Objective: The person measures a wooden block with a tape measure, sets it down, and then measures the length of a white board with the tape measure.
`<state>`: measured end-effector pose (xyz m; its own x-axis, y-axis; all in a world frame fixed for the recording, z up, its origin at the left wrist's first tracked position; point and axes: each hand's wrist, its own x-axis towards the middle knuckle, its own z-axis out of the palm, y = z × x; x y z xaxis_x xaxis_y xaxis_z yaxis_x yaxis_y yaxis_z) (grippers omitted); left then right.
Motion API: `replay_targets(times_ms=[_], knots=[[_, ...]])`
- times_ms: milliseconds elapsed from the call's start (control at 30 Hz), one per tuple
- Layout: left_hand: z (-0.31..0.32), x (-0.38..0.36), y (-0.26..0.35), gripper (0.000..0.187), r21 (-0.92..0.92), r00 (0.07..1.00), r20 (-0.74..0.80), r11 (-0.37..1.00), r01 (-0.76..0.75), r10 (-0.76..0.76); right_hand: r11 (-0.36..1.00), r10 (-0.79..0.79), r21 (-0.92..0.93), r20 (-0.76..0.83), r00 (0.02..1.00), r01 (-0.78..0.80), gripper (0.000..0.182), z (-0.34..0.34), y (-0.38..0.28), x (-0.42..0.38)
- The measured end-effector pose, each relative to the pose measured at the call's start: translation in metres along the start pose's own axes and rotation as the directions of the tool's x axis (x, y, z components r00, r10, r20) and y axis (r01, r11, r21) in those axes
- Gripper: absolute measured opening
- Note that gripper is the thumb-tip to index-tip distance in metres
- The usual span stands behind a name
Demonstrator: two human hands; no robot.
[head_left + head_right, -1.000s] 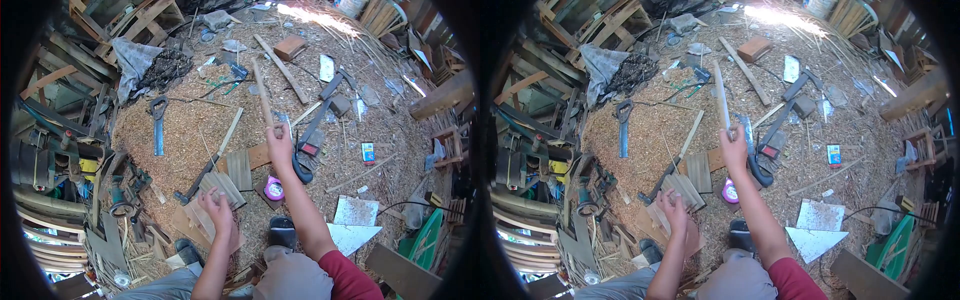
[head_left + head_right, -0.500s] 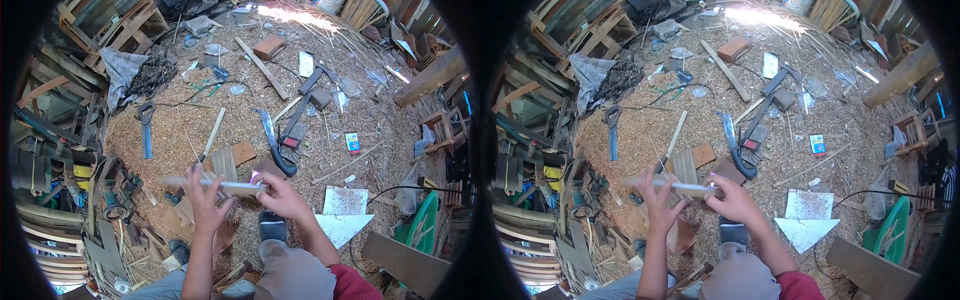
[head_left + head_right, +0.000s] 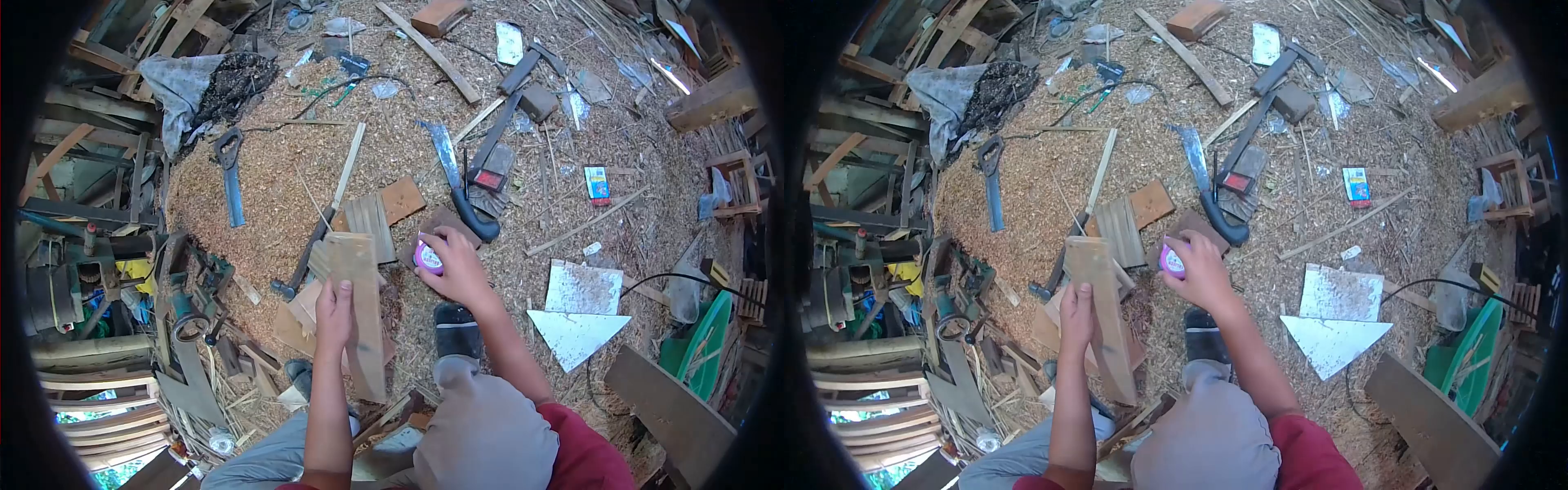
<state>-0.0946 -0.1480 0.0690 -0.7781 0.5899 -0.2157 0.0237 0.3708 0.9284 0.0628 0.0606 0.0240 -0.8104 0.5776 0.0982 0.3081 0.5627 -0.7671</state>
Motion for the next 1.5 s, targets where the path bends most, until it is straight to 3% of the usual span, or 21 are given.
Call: replay_targets(times_ms=[67,267,400,500,600,633,700,800,867,900,1000,1033,1100,1133,1200,1267,1300,1367,1467,1500], knots=[[0.004,0.001,-0.008,0.042,-0.135,0.996,-0.081,0.990,0.032,-0.043,1.000,-0.008,-0.012,-0.017,1.000,0.008,0.071,0.007,0.004,-0.007],[0.015,0.003,0.004,0.039,-0.014,0.994,-0.097,0.999,0.052,-0.053,0.997,0.043,-0.056,-0.035,0.998,-0.045,0.074,0.017,0.006,-0.010],[0.018,0.001,0.006,0.039,-0.007,0.996,-0.092,1.000,-0.004,0.004,0.994,0.084,0.083,-0.115,0.990,-0.074,0.060,0.016,0.005,-0.011],[0.015,-0.005,-0.007,0.043,-0.112,0.992,-0.002,0.986,0.125,-0.126,0.905,0.287,0.376,-0.191,0.939,-0.200,0.054,0.013,-0.003,-0.028],[0.020,-0.010,-0.006,0.048,-0.338,0.978,0.123,0.920,0.201,-0.168,0.747,0.417,0.610,-0.120,0.901,-0.264,0.042,-0.004,-0.008,-0.050],[0.021,-0.011,0.000,0.052,-0.393,0.953,0.242,0.880,0.268,-0.182,0.688,0.446,0.673,-0.095,0.890,-0.273,0.041,-0.012,-0.009,-0.058],[0.016,-0.015,0.015,0.059,-0.463,0.870,0.464,0.792,0.398,-0.166,0.722,0.452,0.625,-0.100,0.887,-0.297,0.038,-0.036,-0.016,-0.073],[0.005,-0.018,0.029,0.064,-0.395,0.796,0.595,0.823,0.408,-0.110,0.769,0.418,0.586,-0.159,0.894,-0.256,0.038,-0.089,-0.033,-0.088],[-0.009,-0.023,0.042,0.064,-0.416,0.818,0.564,0.816,0.401,-0.114,0.751,0.420,0.627,-0.215,0.881,-0.205,0.038,-0.114,-0.033,-0.104],[-0.019,-0.028,0.051,0.065,-0.427,0.825,0.553,0.811,0.401,-0.117,0.633,0.456,0.755,-0.185,0.871,-0.171,0.043,-0.137,-0.056,-0.113],[-0.063,-0.043,0.108,0.058,-0.440,0.813,0.582,0.838,0.323,-0.007,0.313,0.464,0.950,-0.153,0.872,0.000,0.050,-0.182,-0.084,-0.139],[-0.074,-0.046,0.119,0.058,-0.443,0.860,0.507,0.872,0.210,0.050,0.230,0.458,0.972,-0.144,0.877,0.040,0.052,-0.196,-0.095,-0.145],[-0.097,-0.050,0.141,0.058,-0.421,0.926,0.337,0.907,-0.013,0.170,0.219,0.440,0.972,-0.178,0.880,0.087,0.049,-0.222,-0.119,-0.158],[-0.109,-0.057,0.164,0.060,-0.450,0.950,0.265,0.892,-0.032,0.167,0.243,0.402,0.964,-0.201,0.893,0.107,0.050,-0.235,-0.140,-0.162],[-0.137,-0.091,0.217,0.061,-0.348,0.951,0.101,0.905,-0.243,0.293,0.330,0.351,0.926,-0.300,0.887,0.182,0.054,-0.256,-0.191,-0.170],[-0.167,-0.122,0.258,0.064,-0.216,0.925,-0.051,0.900,-0.378,0.377,0.426,0.177,0.868,-0.358,0.917,0.256,0.056,-0.271,-0.249,-0.171],[-0.181,-0.133,0.266,0.062,-0.257,0.904,-0.040,0.870,-0.421,0.425,0.466,0.087,0.834,-0.376,0.923,0.296,0.057,-0.274,-0.272,-0.170],[-0.208,-0.151,0.275,0.059,-0.334,0.853,-0.029,0.800,-0.499,0.521,0.406,-0.008,0.858,-0.341,0.940,0.315,0.061,-0.276,-0.312,-0.161],[-0.232,-0.177,0.272,0.074,-0.224,0.730,-0.103,0.699,-0.679,0.676,0.341,-0.122,0.902,-0.234,0.964,0.262,0.063,-0.265,-0.391,-0.146],[-0.240,-0.199,0.284,0.073,-0.252,0.817,-0.090,0.780,-0.572,0.570,0.330,-0.192,0.918,-0.164,0.968,0.221,0.063,-0.261,-0.414,-0.136]])
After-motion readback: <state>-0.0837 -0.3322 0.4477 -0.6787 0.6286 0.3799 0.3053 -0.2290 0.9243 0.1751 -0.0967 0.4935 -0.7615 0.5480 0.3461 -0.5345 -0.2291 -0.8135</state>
